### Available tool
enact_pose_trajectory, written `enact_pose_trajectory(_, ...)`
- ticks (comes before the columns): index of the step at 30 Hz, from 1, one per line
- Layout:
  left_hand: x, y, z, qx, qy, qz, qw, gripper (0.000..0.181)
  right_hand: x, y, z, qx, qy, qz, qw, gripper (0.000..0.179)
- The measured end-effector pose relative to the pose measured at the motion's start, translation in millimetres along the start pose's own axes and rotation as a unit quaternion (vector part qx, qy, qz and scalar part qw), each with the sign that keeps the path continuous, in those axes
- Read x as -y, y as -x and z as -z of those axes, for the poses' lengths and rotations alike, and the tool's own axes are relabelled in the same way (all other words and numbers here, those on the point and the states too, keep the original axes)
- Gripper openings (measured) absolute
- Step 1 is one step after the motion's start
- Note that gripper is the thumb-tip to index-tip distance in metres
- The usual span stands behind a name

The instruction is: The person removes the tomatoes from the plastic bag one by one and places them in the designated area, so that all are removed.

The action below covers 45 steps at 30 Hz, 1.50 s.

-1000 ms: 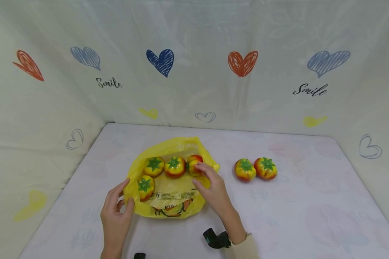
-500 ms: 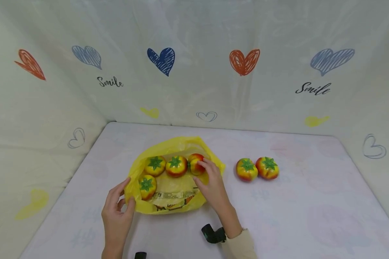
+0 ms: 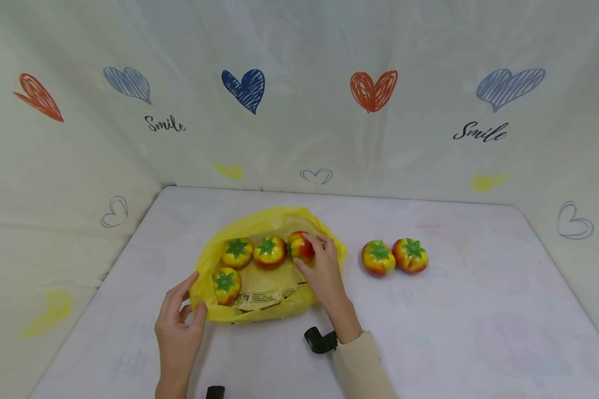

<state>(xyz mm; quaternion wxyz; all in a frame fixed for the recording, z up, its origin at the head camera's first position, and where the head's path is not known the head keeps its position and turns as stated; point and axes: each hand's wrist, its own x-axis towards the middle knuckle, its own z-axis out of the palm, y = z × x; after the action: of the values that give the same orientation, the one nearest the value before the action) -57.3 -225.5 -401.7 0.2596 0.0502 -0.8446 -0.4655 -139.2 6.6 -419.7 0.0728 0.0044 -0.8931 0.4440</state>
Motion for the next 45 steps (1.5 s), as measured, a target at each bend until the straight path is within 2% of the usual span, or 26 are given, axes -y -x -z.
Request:
enact_pose_trajectory(12,2.3,-1.3,-1.4,0.002,-0.003,0.000,1.0000,0.055,2.5,-15.8,-7.6,0.017,0.038,-0.009,0.9991,0.050)
enact_pose_trajectory(21,-0.3,-1.4,-1.3,0.001,-0.001,0.001,1.0000,0.055,5.0,-16.8,-5.9,0.019,0.043,-0.007,0.9989,0.049)
enact_pose_trajectory(33,2.9,-0.7,-2.8,0.002,-0.001,0.002,1.0000,0.055,10.0,-6.7,-1.8,0.040,0.047,-0.007,0.9981,0.049)
enact_pose_trajectory(45,1.5,1.1,-2.1,0.002,0.001,0.005,1.0000,0.055,14.2,13.7,8.2,0.064,0.052,-0.005,0.9966,0.048)
